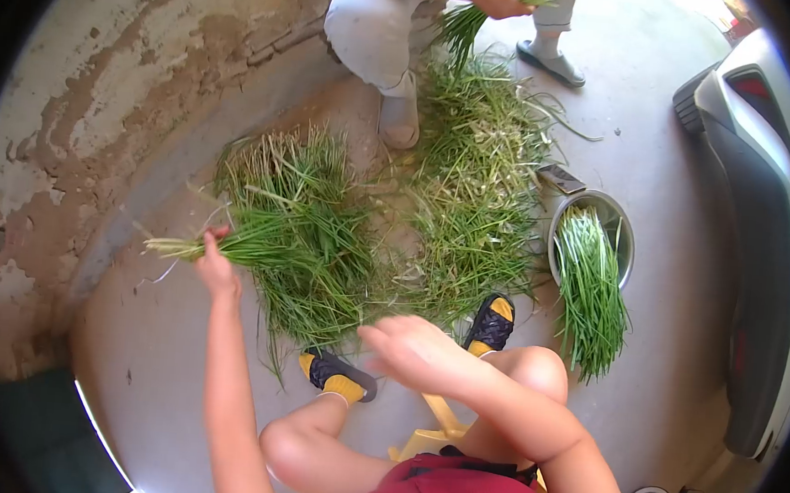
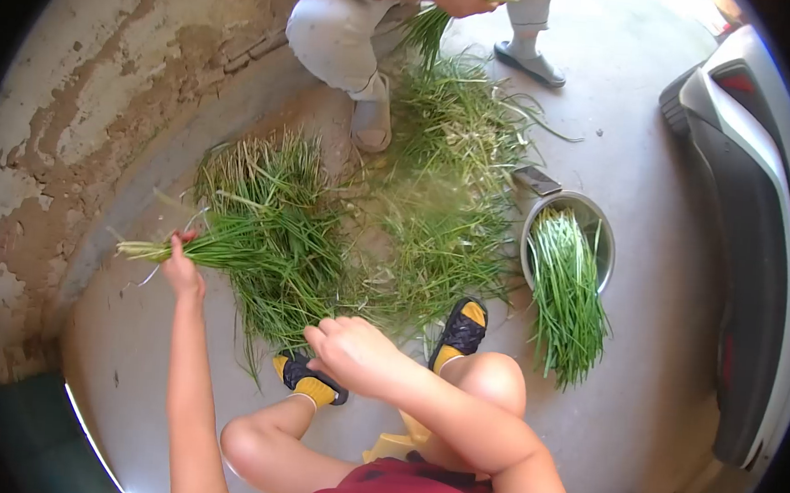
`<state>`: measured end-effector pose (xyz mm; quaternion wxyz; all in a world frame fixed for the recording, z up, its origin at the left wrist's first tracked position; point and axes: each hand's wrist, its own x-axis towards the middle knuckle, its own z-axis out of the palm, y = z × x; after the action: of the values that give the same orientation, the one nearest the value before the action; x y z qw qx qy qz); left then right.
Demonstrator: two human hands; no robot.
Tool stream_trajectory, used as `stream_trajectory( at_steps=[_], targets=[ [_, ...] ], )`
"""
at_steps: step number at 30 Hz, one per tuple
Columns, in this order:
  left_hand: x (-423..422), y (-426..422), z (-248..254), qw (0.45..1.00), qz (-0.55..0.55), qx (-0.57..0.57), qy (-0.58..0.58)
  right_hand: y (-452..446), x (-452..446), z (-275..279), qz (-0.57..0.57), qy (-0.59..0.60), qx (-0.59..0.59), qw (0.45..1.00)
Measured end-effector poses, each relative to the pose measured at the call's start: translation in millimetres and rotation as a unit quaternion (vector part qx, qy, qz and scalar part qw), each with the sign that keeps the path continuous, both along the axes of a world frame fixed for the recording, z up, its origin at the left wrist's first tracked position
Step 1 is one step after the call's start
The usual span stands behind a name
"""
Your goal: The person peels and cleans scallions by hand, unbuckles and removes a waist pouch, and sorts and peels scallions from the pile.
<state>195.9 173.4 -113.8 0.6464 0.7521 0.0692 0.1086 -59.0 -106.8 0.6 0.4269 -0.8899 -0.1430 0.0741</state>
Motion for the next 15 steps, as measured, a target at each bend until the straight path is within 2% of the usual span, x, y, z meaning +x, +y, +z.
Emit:
stream_trajectory(
  at_steps=[3, 5, 7, 9, 12, 15],
  targets=[
    [-32, -3, 83, 0.991, -0.003, -0.134, -0.006, -3, 1, -4, -0.013, 0.009, -0.002, 1.0],
    [-68, -24, 140, 0.983, -0.024, -0.182, -0.031, -2, 3, -7, -0.022, 0.001, -0.009, 1.0],
    [-100, -48, 174, 0.984, -0.052, -0.167, -0.013, 0, 6, -5, -0.037, 0.009, 0.019, 0.999],
    [-128, -64, 189, 0.984, -0.098, -0.145, 0.024, 5, 9, 0, -0.083, -0.07, 0.086, 0.99],
    [-155, -85, 190, 0.955, -0.234, -0.169, 0.071, 10, 14, 41, -0.129, -0.068, 0.183, 0.972],
    [-156, -101, 176, 0.919, -0.321, -0.181, 0.138, 19, 28, 55, -0.104, -0.077, 0.161, 0.978]
  ],
)
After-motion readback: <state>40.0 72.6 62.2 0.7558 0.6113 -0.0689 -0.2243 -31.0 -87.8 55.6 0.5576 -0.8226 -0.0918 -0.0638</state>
